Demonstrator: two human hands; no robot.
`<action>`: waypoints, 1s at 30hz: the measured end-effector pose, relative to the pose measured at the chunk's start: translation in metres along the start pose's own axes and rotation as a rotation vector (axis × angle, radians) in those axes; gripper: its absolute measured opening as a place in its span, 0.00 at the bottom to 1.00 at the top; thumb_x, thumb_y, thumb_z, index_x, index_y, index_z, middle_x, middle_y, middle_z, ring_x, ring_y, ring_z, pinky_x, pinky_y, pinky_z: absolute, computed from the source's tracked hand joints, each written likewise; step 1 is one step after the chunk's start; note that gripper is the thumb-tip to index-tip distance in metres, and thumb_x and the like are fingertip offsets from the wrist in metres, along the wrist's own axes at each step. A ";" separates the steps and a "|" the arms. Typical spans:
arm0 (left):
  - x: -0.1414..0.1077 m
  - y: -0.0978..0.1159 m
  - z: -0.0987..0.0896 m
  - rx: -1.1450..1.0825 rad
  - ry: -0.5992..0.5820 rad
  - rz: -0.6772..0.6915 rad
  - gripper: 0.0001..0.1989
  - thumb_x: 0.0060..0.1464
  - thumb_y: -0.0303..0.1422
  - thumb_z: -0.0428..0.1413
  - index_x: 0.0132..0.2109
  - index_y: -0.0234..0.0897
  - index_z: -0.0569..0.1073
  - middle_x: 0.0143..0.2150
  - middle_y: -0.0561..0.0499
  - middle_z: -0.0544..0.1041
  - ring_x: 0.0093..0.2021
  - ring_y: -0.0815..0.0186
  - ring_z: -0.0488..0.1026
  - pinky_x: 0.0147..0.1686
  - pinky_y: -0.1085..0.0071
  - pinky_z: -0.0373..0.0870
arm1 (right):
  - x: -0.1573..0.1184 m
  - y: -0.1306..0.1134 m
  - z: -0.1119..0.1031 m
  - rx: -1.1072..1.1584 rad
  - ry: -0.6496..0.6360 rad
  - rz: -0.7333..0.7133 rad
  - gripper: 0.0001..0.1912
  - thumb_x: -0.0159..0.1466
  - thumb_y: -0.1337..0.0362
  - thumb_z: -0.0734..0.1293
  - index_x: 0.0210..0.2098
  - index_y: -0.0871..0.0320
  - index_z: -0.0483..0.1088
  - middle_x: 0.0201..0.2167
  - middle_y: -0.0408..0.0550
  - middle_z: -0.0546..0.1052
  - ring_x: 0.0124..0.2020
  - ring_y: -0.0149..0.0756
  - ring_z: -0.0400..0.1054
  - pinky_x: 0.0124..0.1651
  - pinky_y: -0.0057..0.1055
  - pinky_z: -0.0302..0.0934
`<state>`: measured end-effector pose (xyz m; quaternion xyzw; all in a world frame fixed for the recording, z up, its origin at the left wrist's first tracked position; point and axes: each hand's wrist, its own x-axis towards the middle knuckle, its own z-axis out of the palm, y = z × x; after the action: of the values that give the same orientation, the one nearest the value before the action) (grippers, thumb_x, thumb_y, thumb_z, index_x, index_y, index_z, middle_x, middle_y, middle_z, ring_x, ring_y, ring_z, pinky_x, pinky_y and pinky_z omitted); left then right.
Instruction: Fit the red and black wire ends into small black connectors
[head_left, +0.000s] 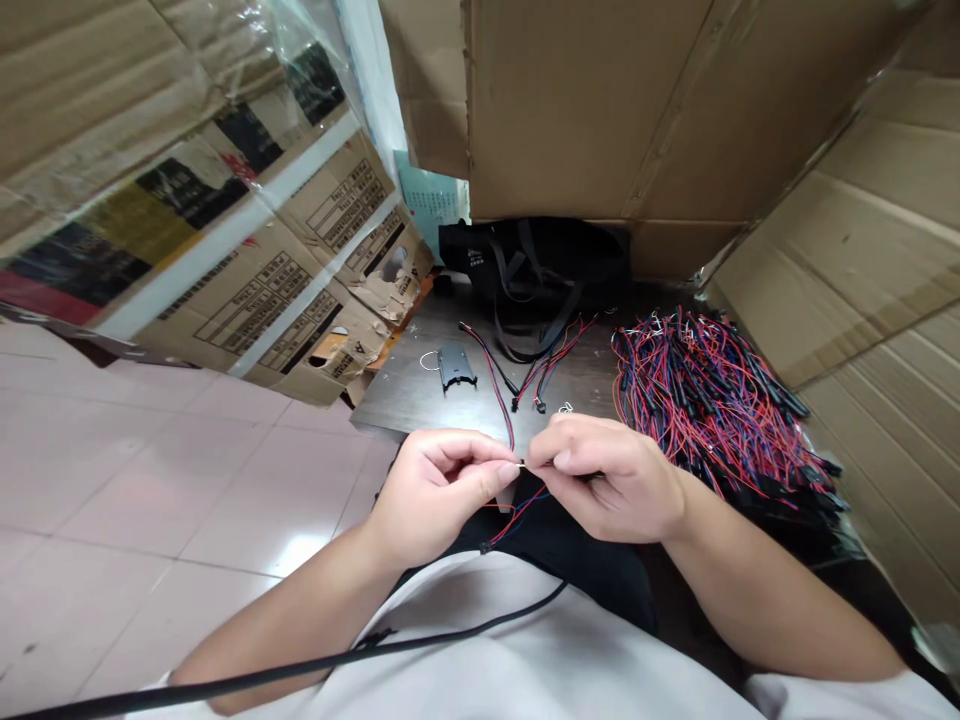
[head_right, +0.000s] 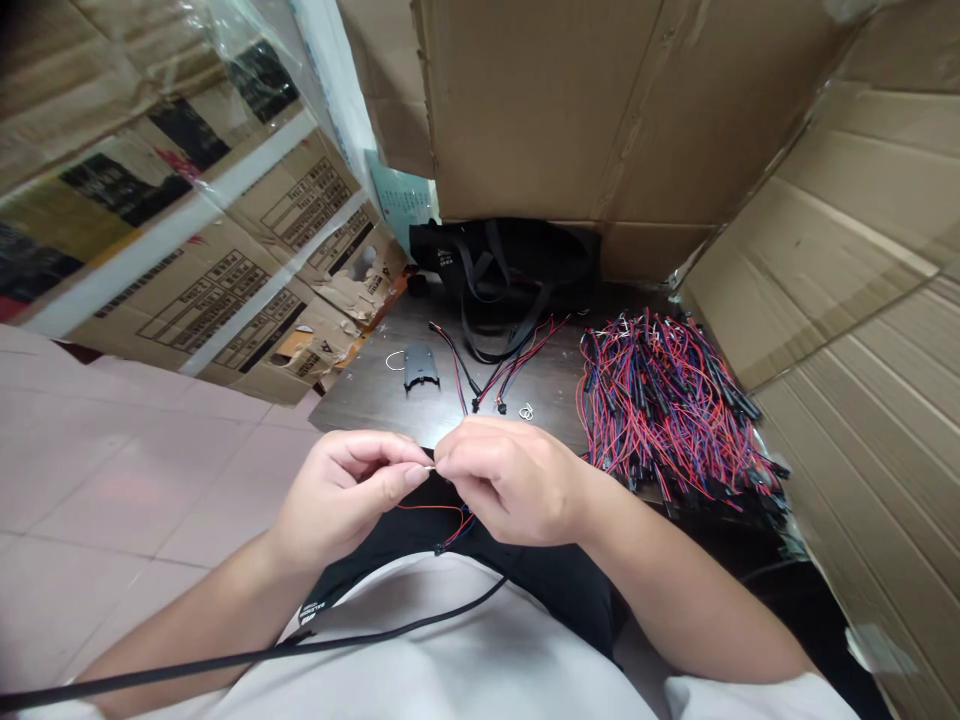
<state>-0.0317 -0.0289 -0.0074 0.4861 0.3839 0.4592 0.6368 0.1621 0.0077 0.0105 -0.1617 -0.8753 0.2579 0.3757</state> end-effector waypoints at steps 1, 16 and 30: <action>0.000 -0.001 -0.001 -0.011 0.003 0.000 0.04 0.52 0.28 0.62 0.31 0.34 0.80 0.24 0.52 0.77 0.25 0.73 0.70 0.26 0.79 0.67 | -0.001 0.000 0.001 0.018 0.011 0.018 0.14 0.61 0.81 0.62 0.37 0.54 0.61 0.29 0.44 0.73 0.31 0.30 0.67 0.35 0.30 0.67; -0.001 -0.009 0.003 -0.050 0.085 -0.080 0.11 0.46 0.38 0.66 0.28 0.32 0.80 0.20 0.52 0.72 0.19 0.75 0.62 0.18 0.77 0.58 | -0.006 -0.006 0.011 0.310 0.149 0.284 0.28 0.61 0.78 0.64 0.56 0.52 0.55 0.36 0.46 0.72 0.36 0.33 0.69 0.35 0.30 0.66; -0.003 0.001 0.001 0.197 0.102 0.088 0.09 0.54 0.32 0.60 0.28 0.32 0.78 0.20 0.51 0.76 0.19 0.73 0.68 0.19 0.79 0.64 | -0.011 -0.005 0.012 0.392 0.218 0.348 0.23 0.63 0.76 0.64 0.54 0.52 0.58 0.36 0.46 0.71 0.36 0.32 0.68 0.33 0.28 0.66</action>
<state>-0.0318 -0.0323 -0.0062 0.5387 0.4371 0.4710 0.5449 0.1602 -0.0058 0.0001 -0.2608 -0.7222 0.4638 0.4419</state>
